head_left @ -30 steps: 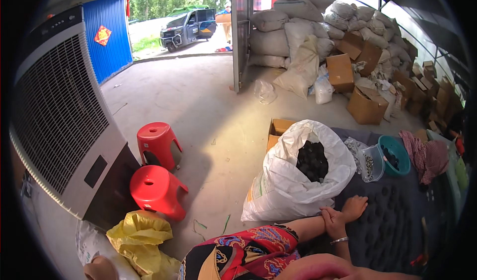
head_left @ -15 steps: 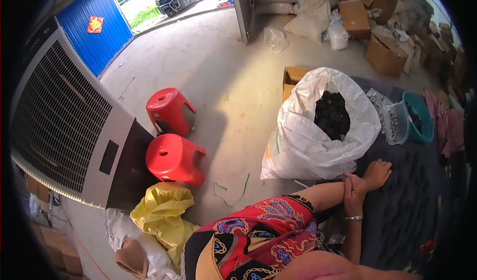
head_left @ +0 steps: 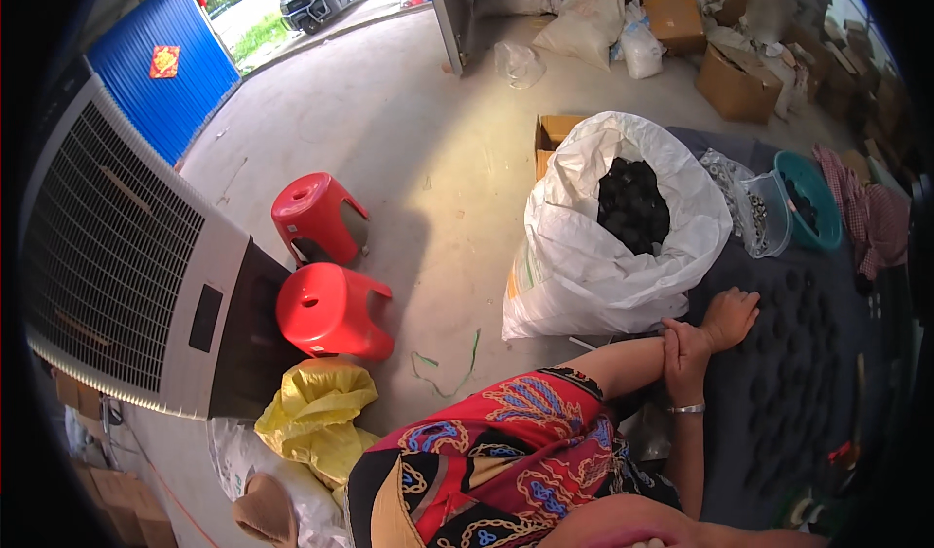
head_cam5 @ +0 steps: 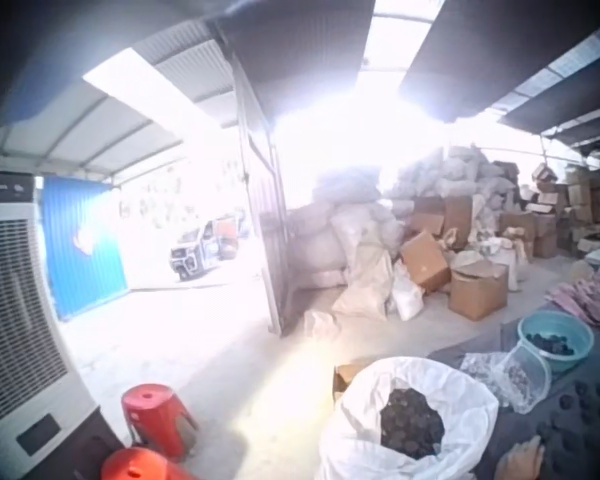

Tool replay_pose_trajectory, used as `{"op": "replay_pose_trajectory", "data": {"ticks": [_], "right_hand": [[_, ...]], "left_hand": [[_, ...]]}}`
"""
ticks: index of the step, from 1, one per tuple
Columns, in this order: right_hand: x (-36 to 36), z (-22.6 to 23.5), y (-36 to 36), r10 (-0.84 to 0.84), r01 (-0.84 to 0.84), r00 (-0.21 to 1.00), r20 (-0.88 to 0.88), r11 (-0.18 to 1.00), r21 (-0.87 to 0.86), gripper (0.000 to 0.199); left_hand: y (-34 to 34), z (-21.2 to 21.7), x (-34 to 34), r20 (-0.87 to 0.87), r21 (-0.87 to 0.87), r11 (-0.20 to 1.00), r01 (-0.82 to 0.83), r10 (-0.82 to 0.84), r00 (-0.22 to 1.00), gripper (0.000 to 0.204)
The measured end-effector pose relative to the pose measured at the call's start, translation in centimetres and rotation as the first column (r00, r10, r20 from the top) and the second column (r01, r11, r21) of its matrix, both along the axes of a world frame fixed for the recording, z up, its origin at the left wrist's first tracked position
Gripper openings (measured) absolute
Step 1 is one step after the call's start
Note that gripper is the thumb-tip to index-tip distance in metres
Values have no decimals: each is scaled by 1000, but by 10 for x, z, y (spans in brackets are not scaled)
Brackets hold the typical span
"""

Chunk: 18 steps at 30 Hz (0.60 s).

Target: Assembling small metal rings into black circular grommets on a work table.

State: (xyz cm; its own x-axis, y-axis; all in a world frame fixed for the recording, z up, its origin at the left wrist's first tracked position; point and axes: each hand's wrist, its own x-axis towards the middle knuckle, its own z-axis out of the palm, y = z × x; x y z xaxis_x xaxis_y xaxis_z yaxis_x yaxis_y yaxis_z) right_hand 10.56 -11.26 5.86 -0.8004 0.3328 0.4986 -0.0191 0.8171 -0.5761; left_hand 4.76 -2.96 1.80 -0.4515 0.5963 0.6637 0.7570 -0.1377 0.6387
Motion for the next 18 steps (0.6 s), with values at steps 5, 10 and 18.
{"op": "replay_pose_trajectory", "data": {"ticks": [5,10,18], "right_hand": [[0,3,-2,8,-8,1000,4,1000,10,14],[-1,4,-2,-3,4,1000,-22,998,57,15],[-2,1,0,9,-6,999,-44,998,63,16]], "left_hand": [[0,-1,-1,-1,8,1000,-26,26,1000,20],[1,0,-4,-17,20,1000,-21,21,1000,21],[0,0,-5,-33,38,999,-36,38,999,21]]}}
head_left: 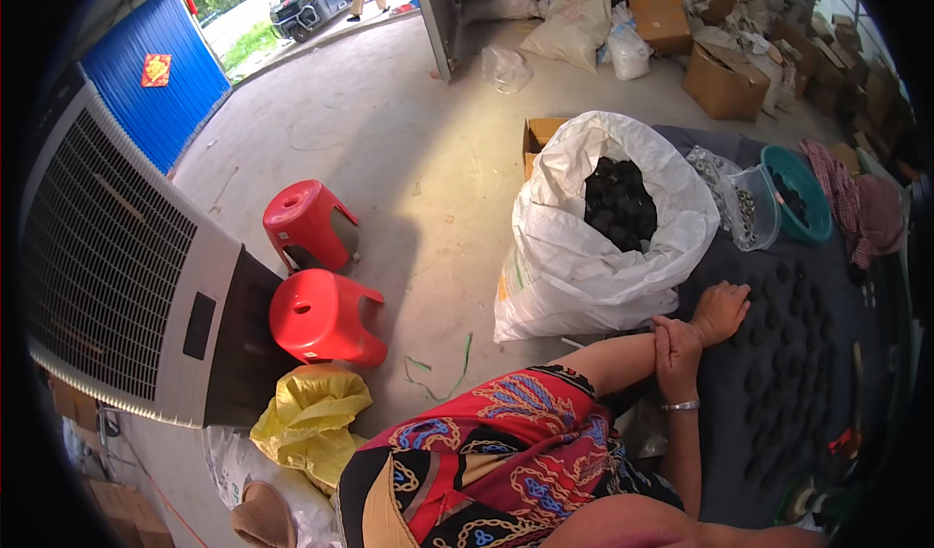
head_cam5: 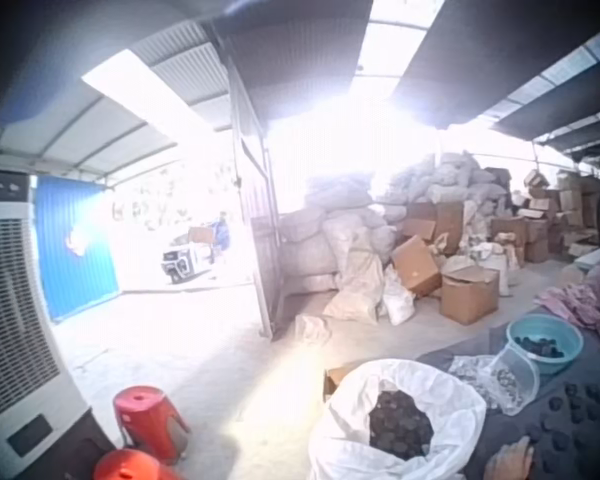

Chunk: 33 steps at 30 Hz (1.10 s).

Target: Assembling small metal rings into black circular grommets on a work table.

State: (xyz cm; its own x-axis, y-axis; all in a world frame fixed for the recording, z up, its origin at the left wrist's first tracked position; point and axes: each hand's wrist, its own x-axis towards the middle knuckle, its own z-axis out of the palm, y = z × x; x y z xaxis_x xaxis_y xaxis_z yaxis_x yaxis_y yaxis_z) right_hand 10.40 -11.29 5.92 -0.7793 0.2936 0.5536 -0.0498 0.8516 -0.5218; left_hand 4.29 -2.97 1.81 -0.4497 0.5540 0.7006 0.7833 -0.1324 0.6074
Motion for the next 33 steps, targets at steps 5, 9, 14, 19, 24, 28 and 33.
{"op": "replay_pose_trajectory", "data": {"ticks": [5,9,14,19,24,28,33], "right_hand": [[4,0,-2,-23,23,1000,16,1000,4,15],[1,-3,-3,-12,11,1000,28,1000,19,15],[0,-1,-1,-24,25,999,20,999,-21,15],[-4,-1,-1,-12,12,999,32,1000,-2,15],[-3,-2,-1,-7,7,999,34,1000,-17,14],[0,-2,-1,-12,12,1000,29,1000,-27,15],[-1,-2,-2,-15,14,999,50,1000,6,13]], "left_hand": [[0,-1,5,36,-21,999,27,-26,999,23],[-4,-2,4,57,-37,998,41,-39,998,25],[0,1,3,53,-25,998,62,-61,997,25],[-1,0,-1,60,-20,998,56,-55,997,25],[1,-3,0,70,-6,998,55,-55,996,26],[2,-3,2,75,-22,997,75,-73,995,27],[2,-5,5,83,-10,998,59,-58,995,30]]}}
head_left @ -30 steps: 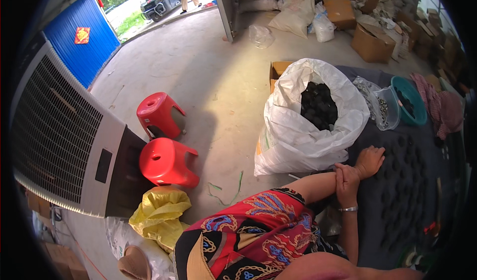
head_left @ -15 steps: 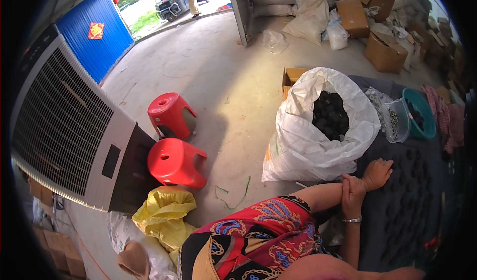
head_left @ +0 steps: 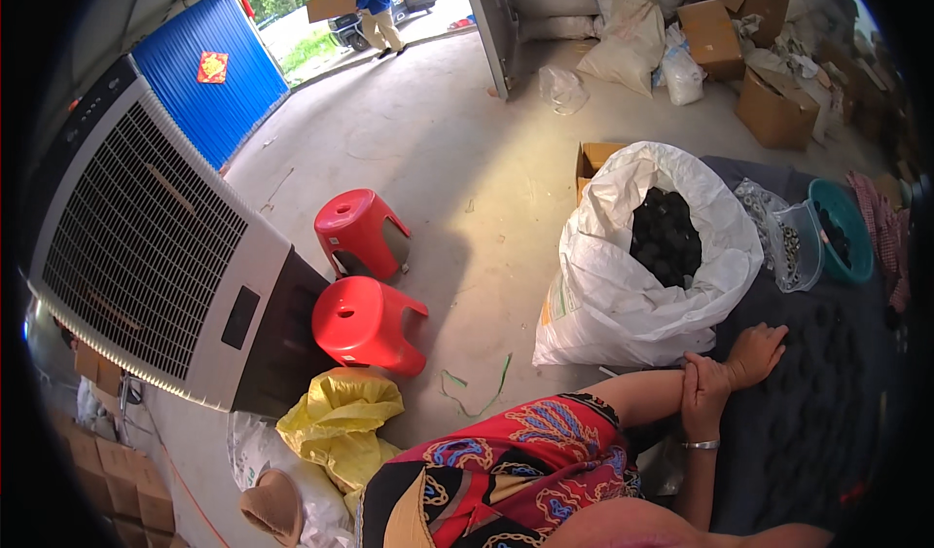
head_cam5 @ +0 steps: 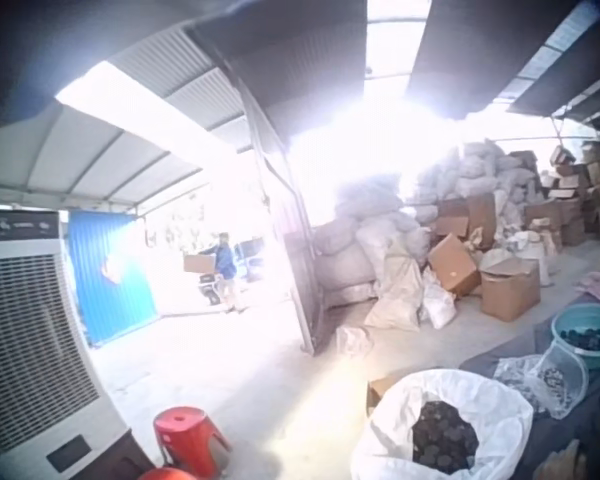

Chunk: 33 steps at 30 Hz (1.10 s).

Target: Assembling small metal rings into black circular grommets on a work table.

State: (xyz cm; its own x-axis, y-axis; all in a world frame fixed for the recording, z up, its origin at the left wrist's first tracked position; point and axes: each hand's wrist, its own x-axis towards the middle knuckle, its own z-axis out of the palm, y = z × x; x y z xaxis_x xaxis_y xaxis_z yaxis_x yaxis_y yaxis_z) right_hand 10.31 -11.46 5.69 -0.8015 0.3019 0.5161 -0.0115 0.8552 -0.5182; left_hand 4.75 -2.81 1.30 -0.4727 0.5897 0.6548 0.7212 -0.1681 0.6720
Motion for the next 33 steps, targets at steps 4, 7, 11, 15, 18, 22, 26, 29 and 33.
{"op": "replay_pose_trajectory", "data": {"ticks": [4,7,11,15,18,22,26,29,33], "right_hand": [[-7,2,5,-7,7,1000,-21,1000,-25,13],[-9,4,8,-6,5,1000,-25,999,-32,13],[-6,2,1,-4,4,998,-66,1000,-5,13],[-1,-21,3,-9,9,1000,-13,1000,14,14],[-1,-13,3,11,-11,999,44,1000,-4,14],[-6,-3,4,-36,36,999,21,999,-3,15],[-15,-12,6,30,-28,998,51,999,-31,16],[-14,-15,13,21,-21,997,79,1000,-1,17],[-11,-15,11,14,-15,996,92,1000,5,18]], "left_hand": [[3,3,-5,-14,19,1000,2,-1,1000,31],[6,4,-7,-23,7,1000,16,-15,1000,31],[8,-3,-2,-33,7,998,-58,59,998,33],[8,-20,11,32,-92,994,-58,61,998,33],[2,-11,10,39,-70,996,-57,60,997,33],[0,6,-3,25,-26,999,-30,31,999,33],[-5,1,-16,35,-33,998,-61,63,997,33],[0,1,-12,29,-25,999,-27,27,999,33],[2,-2,-12,26,-21,999,-30,31,999,33]]}}
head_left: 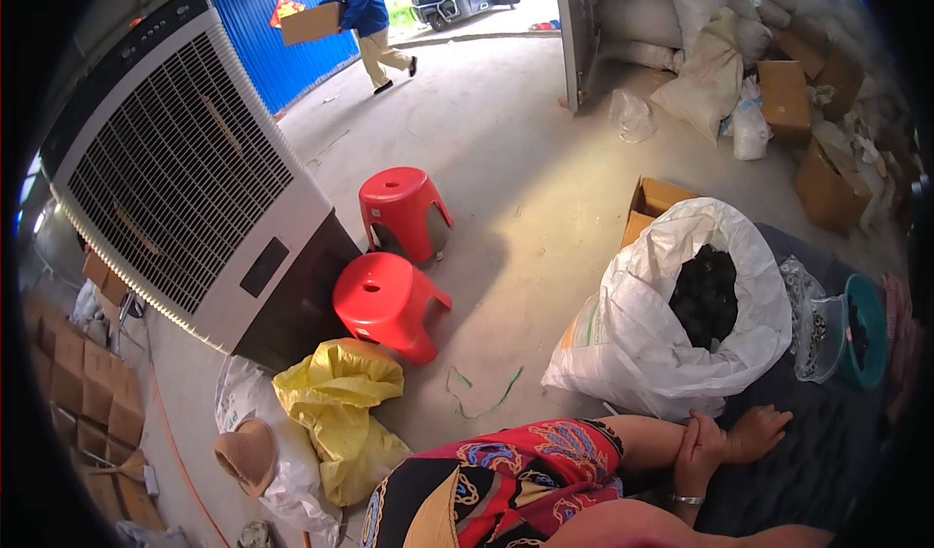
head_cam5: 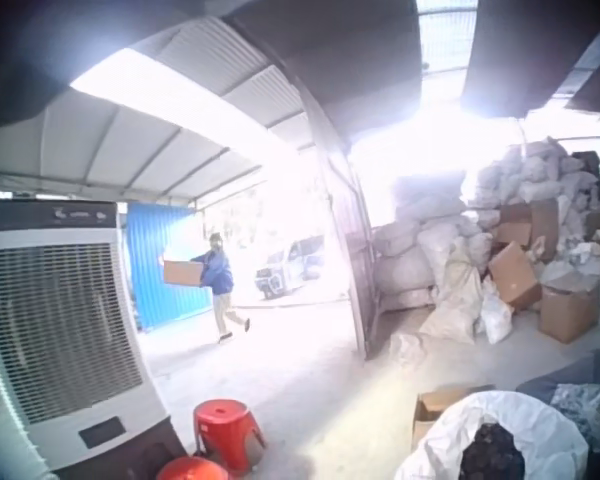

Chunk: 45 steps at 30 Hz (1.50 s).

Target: Assembling small metal rings into black circular grommets on a work table.

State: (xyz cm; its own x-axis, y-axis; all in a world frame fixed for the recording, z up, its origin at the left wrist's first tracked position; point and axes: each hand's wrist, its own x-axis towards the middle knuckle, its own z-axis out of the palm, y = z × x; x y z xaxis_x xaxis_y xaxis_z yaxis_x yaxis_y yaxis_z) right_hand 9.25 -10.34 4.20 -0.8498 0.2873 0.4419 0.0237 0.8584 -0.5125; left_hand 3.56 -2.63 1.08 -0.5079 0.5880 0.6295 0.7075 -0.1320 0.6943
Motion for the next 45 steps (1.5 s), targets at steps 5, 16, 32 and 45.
{"op": "replay_pose_trajectory", "data": {"ticks": [5,16,32,45], "right_hand": [[2,3,-3,24,-23,999,36,999,-26,19],[1,9,-3,25,-25,999,29,1000,-16,19],[1,6,-14,-26,26,995,-91,1000,3,16],[129,9,-41,-249,244,967,-59,966,-87,23]], "left_hand": [[0,0,5,3,4,1000,-3,3,1000,33],[7,-2,8,-4,25,1000,-5,6,1000,33],[-7,11,-9,-36,-38,999,-18,16,999,24],[5,-8,4,-193,-69,997,-18,5,981,34]]}}
